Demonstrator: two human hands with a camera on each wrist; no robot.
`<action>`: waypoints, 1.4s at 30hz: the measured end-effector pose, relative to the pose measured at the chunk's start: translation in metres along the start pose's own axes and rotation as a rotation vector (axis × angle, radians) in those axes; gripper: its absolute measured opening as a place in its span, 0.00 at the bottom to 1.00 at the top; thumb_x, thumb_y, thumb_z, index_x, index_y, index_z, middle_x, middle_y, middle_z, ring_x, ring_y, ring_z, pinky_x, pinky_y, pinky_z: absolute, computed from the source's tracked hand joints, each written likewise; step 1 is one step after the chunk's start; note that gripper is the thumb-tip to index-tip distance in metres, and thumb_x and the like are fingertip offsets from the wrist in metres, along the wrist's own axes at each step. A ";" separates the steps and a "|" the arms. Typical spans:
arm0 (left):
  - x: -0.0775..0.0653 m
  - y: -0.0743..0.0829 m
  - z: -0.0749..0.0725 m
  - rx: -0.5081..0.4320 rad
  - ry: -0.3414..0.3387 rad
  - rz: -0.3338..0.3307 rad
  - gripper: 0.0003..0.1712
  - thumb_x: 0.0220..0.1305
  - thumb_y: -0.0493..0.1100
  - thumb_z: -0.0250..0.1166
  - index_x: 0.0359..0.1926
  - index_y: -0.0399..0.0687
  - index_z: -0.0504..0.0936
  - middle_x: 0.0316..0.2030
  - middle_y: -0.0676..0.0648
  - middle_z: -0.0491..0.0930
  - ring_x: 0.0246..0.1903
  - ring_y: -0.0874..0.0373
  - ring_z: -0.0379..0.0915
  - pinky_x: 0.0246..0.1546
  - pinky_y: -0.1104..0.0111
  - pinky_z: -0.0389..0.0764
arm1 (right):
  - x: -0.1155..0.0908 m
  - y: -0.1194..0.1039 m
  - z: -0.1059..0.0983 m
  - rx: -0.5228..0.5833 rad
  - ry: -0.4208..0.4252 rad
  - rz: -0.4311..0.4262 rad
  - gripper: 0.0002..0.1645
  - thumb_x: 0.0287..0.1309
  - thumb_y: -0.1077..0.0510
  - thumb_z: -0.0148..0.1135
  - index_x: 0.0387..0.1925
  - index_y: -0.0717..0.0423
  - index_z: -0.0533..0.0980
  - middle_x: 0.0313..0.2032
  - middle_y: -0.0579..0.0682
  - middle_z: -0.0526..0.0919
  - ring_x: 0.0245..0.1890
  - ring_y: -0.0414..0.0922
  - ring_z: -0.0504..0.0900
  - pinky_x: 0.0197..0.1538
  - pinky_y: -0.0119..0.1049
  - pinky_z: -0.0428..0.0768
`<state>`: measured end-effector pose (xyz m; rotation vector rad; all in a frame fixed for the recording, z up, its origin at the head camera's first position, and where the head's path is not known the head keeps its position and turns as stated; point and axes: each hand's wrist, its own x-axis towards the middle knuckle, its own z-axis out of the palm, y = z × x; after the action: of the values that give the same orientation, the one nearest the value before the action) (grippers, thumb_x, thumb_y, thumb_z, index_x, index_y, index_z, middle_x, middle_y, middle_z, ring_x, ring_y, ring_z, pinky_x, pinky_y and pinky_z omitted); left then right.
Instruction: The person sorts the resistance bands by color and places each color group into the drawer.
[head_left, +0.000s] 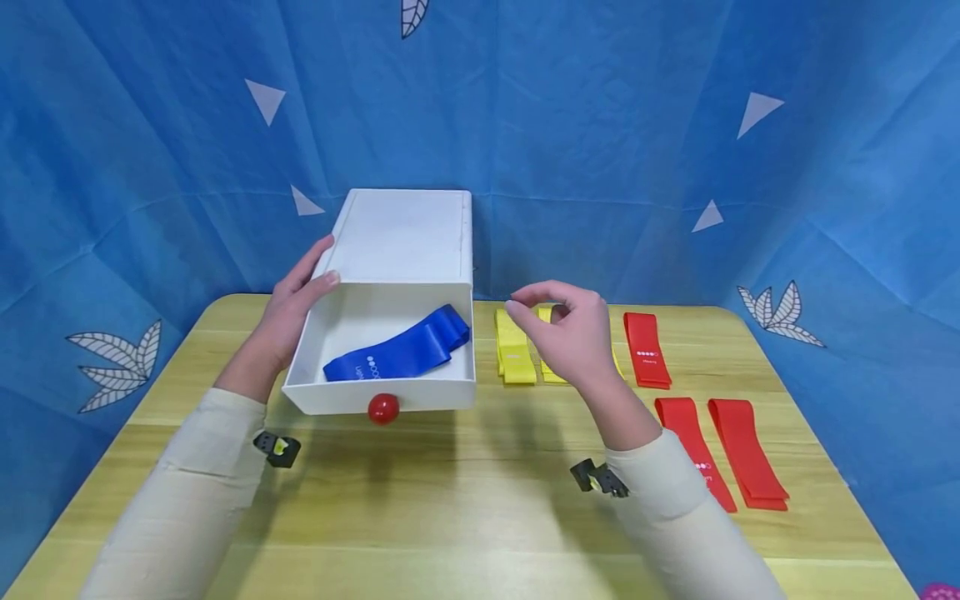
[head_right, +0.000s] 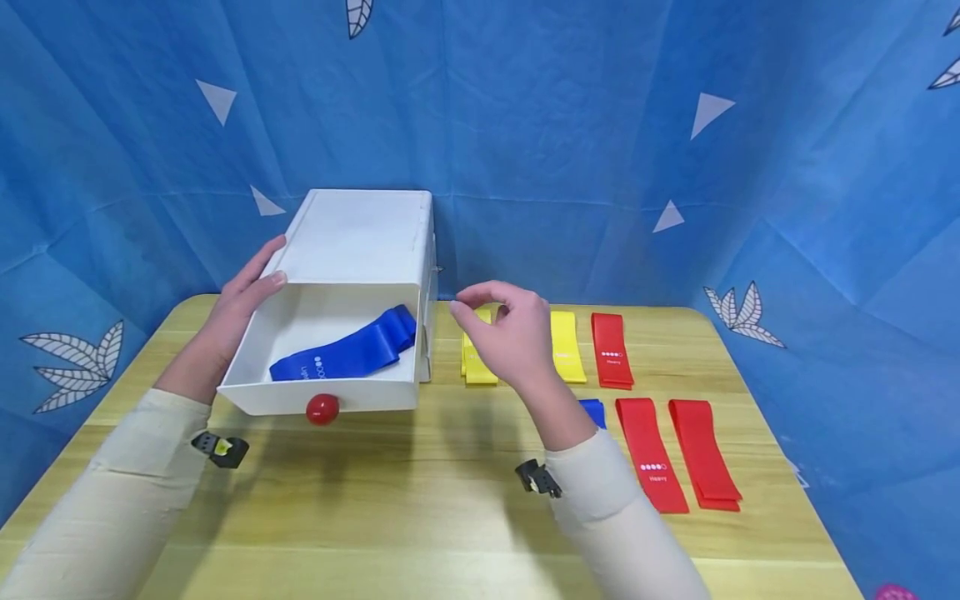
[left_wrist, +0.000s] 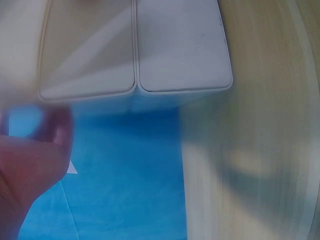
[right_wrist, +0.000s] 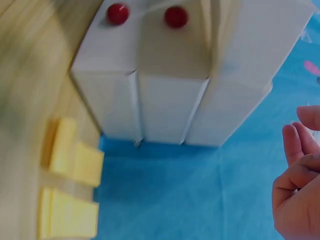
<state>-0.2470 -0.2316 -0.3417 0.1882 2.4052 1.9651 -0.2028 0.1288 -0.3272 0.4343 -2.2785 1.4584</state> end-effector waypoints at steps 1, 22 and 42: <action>0.000 0.000 0.000 0.000 0.000 -0.001 0.35 0.72 0.64 0.54 0.75 0.84 0.53 0.73 0.50 0.56 0.58 0.44 0.67 0.41 0.61 0.83 | -0.001 0.004 -0.003 -0.002 0.010 0.005 0.08 0.58 0.52 0.73 0.36 0.51 0.87 0.33 0.41 0.86 0.12 0.50 0.61 0.16 0.37 0.59; 0.001 0.000 0.001 -0.019 -0.001 0.011 0.35 0.71 0.64 0.55 0.75 0.83 0.54 0.72 0.50 0.58 0.58 0.44 0.68 0.41 0.61 0.83 | -0.030 0.064 -0.063 -0.128 -0.004 0.233 0.18 0.60 0.46 0.71 0.43 0.55 0.85 0.39 0.48 0.84 0.17 0.48 0.63 0.21 0.39 0.64; 0.000 0.002 0.001 0.012 0.003 -0.008 0.35 0.72 0.64 0.53 0.76 0.84 0.52 0.73 0.50 0.56 0.59 0.43 0.67 0.42 0.60 0.83 | -0.060 0.104 -0.097 -0.239 -0.121 0.476 0.26 0.61 0.45 0.69 0.54 0.56 0.81 0.54 0.57 0.79 0.62 0.59 0.66 0.55 0.54 0.73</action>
<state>-0.2467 -0.2304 -0.3400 0.1756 2.4156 1.9495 -0.1829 0.2626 -0.4021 -0.1055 -2.7426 1.3603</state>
